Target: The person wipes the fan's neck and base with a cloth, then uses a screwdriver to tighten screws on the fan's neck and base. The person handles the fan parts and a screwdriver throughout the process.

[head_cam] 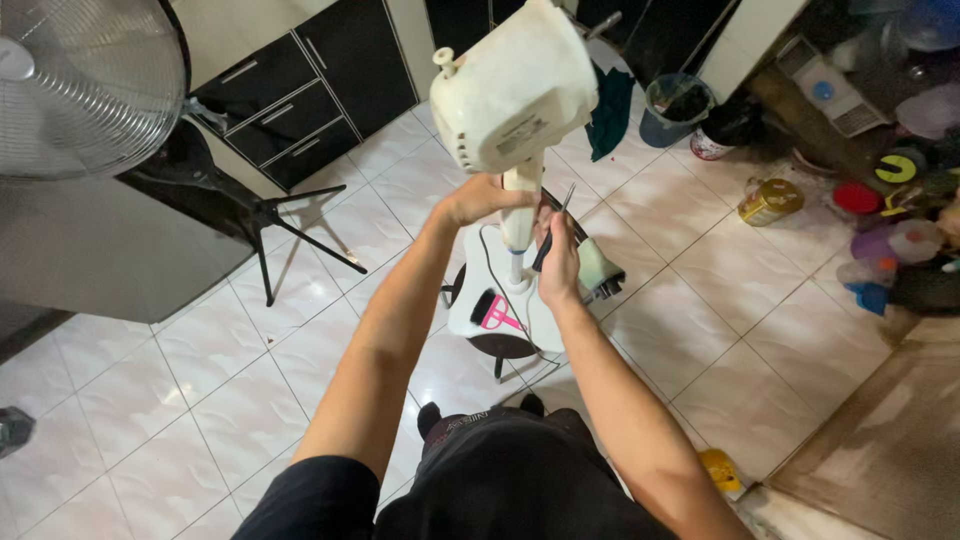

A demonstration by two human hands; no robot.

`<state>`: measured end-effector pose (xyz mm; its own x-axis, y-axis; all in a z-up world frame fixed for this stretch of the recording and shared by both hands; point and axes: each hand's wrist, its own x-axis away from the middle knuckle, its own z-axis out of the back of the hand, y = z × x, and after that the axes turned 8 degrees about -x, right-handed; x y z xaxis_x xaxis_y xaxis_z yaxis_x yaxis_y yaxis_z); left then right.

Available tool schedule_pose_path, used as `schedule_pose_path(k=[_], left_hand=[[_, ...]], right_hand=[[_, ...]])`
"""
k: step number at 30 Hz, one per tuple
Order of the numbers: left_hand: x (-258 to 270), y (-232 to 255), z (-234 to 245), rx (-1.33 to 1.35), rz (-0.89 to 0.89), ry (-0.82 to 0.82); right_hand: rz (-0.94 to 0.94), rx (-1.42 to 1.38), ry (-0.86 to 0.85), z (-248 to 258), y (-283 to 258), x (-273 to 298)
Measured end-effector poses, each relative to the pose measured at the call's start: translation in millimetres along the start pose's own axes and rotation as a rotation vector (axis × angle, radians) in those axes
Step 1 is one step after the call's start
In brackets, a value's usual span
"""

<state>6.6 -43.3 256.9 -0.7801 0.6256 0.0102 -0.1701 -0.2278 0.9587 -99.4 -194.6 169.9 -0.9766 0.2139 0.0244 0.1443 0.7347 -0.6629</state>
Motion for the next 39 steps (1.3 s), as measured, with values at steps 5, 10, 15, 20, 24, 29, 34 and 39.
schedule_pose_path(k=[5, 10, 15, 20, 24, 29, 34, 39], left_hand=[[3, 3, -56, -0.186, -0.119, 0.57], [3, 21, -82, -0.078, -0.237, 0.793], [20, 26, -79, -0.362, -0.325, 0.814], [33, 25, -89, -0.311, -0.127, 0.907], [27, 31, -92, -0.334, -0.089, 0.955], [26, 29, -96, -0.33, -0.064, 0.927], [19, 19, -85, -0.398, -0.081, 0.88], [71, 0, -66, -0.249, -0.007, 0.677]], right_hand=[[-0.034, 0.096, 0.016, 15, -7, -26], [0.017, 0.355, -0.092, 20, -14, -52], [-0.031, 0.306, -0.076, 9, -28, -49], [0.062, 0.445, -0.15, -1, -27, -36], [0.023, 0.298, -0.16, 7, -23, -42], [0.0, 0.252, -0.188, 19, -20, -53], [-0.021, 0.354, -0.209, 28, -20, -57], [0.012, 0.424, -0.226, 37, -22, -53]])
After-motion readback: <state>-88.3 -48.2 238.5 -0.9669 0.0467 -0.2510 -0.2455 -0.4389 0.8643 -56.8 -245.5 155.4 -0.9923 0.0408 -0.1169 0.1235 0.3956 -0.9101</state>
